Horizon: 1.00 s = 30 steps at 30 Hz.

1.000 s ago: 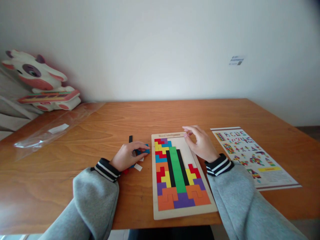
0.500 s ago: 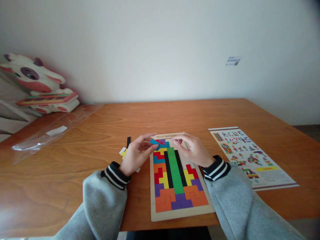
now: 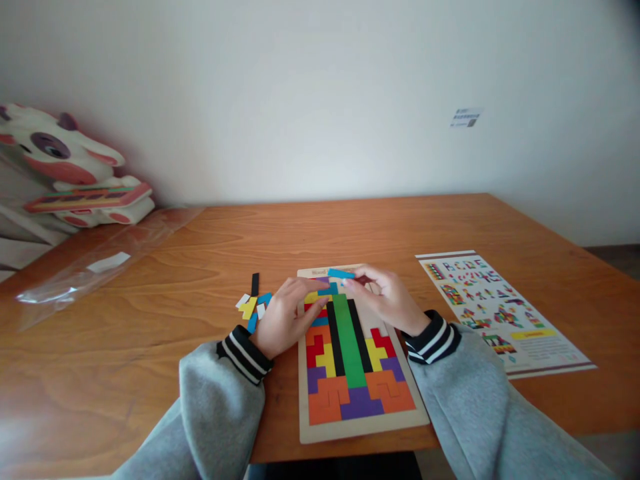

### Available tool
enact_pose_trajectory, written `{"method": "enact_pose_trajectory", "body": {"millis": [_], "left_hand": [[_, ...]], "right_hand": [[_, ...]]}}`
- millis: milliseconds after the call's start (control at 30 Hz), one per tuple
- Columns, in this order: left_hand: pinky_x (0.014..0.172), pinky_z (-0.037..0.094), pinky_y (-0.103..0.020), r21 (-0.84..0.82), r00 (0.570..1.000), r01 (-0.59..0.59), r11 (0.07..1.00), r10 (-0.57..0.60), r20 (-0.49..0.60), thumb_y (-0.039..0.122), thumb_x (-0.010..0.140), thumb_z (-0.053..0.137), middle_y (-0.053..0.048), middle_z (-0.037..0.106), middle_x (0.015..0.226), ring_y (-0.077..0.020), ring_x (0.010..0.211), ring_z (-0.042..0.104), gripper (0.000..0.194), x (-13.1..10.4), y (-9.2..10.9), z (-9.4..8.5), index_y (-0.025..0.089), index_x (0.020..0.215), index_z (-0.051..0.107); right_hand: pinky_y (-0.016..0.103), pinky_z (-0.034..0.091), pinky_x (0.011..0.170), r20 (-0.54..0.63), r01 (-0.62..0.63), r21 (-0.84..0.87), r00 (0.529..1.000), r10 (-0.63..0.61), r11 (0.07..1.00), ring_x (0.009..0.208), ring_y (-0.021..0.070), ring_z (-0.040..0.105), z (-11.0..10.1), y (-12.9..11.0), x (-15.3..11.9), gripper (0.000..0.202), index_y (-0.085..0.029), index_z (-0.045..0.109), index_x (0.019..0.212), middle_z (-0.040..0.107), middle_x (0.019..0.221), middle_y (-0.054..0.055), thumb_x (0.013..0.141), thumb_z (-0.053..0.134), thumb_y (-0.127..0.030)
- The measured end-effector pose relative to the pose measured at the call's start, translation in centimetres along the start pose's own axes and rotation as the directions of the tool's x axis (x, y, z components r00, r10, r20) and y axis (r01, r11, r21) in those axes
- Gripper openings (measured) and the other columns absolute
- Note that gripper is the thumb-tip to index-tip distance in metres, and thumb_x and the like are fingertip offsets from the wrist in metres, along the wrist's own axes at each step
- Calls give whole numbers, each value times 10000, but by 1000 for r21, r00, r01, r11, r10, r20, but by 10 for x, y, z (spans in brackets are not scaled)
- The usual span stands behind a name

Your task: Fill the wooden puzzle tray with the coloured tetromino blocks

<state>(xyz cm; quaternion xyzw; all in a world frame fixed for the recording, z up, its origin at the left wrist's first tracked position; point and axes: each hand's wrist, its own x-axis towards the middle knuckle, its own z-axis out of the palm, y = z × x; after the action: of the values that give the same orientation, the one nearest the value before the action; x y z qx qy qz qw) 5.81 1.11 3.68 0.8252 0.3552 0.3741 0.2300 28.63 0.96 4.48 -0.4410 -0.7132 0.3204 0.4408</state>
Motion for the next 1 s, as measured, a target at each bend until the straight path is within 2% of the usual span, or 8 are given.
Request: {"method": "enact_pose_trajectory", "body": {"millis": [100,167,233,467,567,700,867,1000], "left_hand": [[1079,474,-474,184,967,-188,965,149,205,325,1006,529,-85,662,1323,-252,1277,559,309,-1,-4,-2,226,1284,621],[1097,458,-481,220,942,-228,949,157,298,347,1023,489,-86,616,1393,-252,1330,515,365,-2,-6,-1,232,1361,562],[1102,454,-476,238,932,-229,944,141,334,363,1030,468,-87,606,1405,-248,1338,507,392,-2,-6,-1,230,1393,532],[1085,462,-472,279,929,-216,936,109,353,388,1029,466,-85,632,1373,-252,1290,546,386,-3,-6,0,216,1360,566],[1076,468,-473,285,932,-213,935,106,348,399,1027,467,-93,634,1366,-255,1276,557,384,-4,-6,0,209,1340,583],[1063,476,-470,290,933,-211,933,104,344,408,1026,465,-96,631,1363,-256,1266,560,377,-5,-6,0,210,1320,596],[1053,478,-467,278,938,-210,937,113,329,409,1022,473,-100,644,1331,-257,1245,574,360,-6,-6,0,221,1298,609],[1044,480,-474,265,941,-204,942,114,320,395,1016,487,-103,645,1325,-265,1234,578,338,-7,-5,0,209,1263,624]], "right_hand": [[307,548,726,-132,-105,135,984,123,985,776,181,689,-4,10,3,325,-207,632,872,730,832,47,896,629,-531],[321,558,724,-173,-157,189,967,190,969,764,188,698,-5,17,5,369,-206,623,870,743,841,58,868,642,-574],[335,564,726,-186,-195,201,955,233,960,748,192,702,-6,24,7,409,-202,628,863,752,859,71,838,655,-610],[340,564,731,-191,-226,197,946,263,954,752,196,695,-11,29,8,455,-199,647,845,754,854,80,773,704,-645],[327,552,702,-220,-238,183,936,275,954,726,192,685,-11,28,9,477,-199,645,823,743,807,74,781,676,-673],[327,559,695,-238,-243,191,928,285,951,746,201,694,-13,29,10,515,-198,664,850,751,839,78,783,643,-708],[342,564,727,-213,-236,127,942,259,963,765,209,701,-14,31,8,444,-182,694,875,762,857,83,804,683,-620],[354,569,739,-224,-185,92,954,202,978,798,210,710,-14,37,7,421,-182,681,1089,772,920,84,828,697,-512]]}}
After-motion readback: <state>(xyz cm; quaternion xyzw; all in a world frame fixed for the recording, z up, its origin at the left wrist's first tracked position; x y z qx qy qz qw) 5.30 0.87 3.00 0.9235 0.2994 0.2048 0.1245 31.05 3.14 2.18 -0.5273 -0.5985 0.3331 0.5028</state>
